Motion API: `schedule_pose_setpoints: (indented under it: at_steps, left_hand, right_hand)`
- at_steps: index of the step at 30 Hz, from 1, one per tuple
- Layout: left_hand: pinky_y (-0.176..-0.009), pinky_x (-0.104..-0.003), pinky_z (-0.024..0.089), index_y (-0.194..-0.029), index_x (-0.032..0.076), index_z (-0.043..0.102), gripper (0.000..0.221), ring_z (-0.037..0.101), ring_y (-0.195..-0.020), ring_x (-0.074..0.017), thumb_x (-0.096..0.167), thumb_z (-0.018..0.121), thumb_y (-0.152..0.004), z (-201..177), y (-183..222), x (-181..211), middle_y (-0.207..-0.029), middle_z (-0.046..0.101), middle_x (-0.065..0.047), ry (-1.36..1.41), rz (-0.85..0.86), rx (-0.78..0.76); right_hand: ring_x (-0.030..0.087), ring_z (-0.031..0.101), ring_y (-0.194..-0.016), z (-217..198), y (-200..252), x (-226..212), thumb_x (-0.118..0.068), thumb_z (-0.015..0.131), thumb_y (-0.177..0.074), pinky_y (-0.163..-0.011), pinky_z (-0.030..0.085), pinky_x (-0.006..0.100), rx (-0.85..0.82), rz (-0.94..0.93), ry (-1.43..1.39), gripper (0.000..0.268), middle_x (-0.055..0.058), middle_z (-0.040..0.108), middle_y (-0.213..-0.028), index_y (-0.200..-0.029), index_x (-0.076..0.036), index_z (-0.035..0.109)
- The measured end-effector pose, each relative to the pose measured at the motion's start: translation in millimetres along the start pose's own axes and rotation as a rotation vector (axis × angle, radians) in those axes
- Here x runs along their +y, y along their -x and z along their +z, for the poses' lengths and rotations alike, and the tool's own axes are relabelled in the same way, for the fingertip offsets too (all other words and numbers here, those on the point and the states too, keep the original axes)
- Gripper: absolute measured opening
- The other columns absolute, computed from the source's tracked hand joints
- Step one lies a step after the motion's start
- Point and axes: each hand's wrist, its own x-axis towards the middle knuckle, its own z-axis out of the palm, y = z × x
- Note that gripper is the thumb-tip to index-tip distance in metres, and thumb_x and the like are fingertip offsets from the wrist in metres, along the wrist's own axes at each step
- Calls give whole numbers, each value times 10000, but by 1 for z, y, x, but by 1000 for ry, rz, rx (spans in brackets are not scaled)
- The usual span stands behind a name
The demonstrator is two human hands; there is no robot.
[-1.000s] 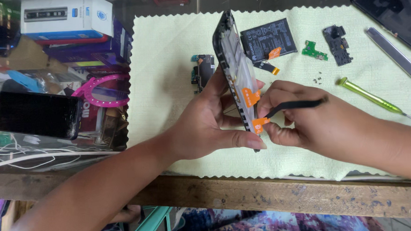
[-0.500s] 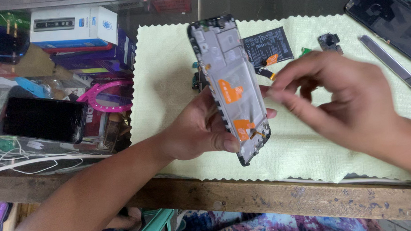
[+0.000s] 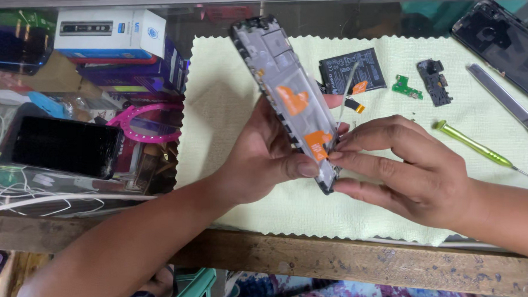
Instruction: The person disassembles a mobile phone by removing internal components, including the battery and circuit boards, using a screwdriver and by hand.
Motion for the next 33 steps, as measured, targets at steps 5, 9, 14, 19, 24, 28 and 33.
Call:
schedule_pose_setpoints:
  at_steps: [5,9,14,19,24,28,33]
  left_hand:
    - [-1250,-467,491,-1694,173,-115,1157,491,-1454,-280,107,800,-989,3,-3,-6,-1607,392,-173,-57,54,18]
    - [-1219,-488,515,-1668,205,-224,1160,465,-1469,-298,106,722,-1004,4,-3,3,-1650,339,-207,-8,-4,22]
    - [-1237,-490,497,-1685,196,-252,1179,467,-1489,-336,86,700,-998,13,-3,5,-1614,355,-263,-43,-4,86]
    - [-1203,-491,529,-1672,197,-268,1240,429,-1522,-313,128,738,-949,16,-4,3,-1590,328,-257,-54,27,139]
    - [-1120,-494,549,-1680,154,-126,1231,472,-1419,-306,146,794,-862,15,-3,0,-1569,325,-205,-10,-71,155]
    - [-1152,-468,524,-1698,98,44,1138,525,-1377,-305,155,810,-859,13,-2,-4,-1501,393,-195,30,-122,171]
    - [-1134,-449,534,-1674,57,136,1042,557,-1331,-290,135,804,-879,11,-1,-11,-1482,440,-188,-5,-64,201]
  right_hand:
    - [301,713,-1043,5,-1,0,-89,858,-807,-871,612,371,22,21,-21,361,159,674,-1087,-1119,24,714]
    - [292,717,-1043,5,2,1,-77,832,-838,-860,623,352,63,44,40,335,170,667,-1073,-1125,42,707]
    - [293,701,-1043,10,6,2,-60,815,-842,-836,604,357,51,49,66,335,179,661,-1088,-1134,48,690]
    - [297,687,-1044,19,7,0,-32,827,-813,-849,591,384,44,68,100,350,185,644,-1093,-1124,49,689]
    - [278,687,-1032,22,8,-3,9,828,-810,-835,580,365,52,94,54,335,171,639,-1080,-1109,41,680]
    - [282,680,-1030,22,9,-4,42,799,-811,-841,570,371,46,135,81,317,160,648,-1082,-1107,31,685]
    - [265,675,-1026,26,10,-3,55,782,-841,-854,561,362,63,176,51,304,152,638,-1077,-1127,18,686]
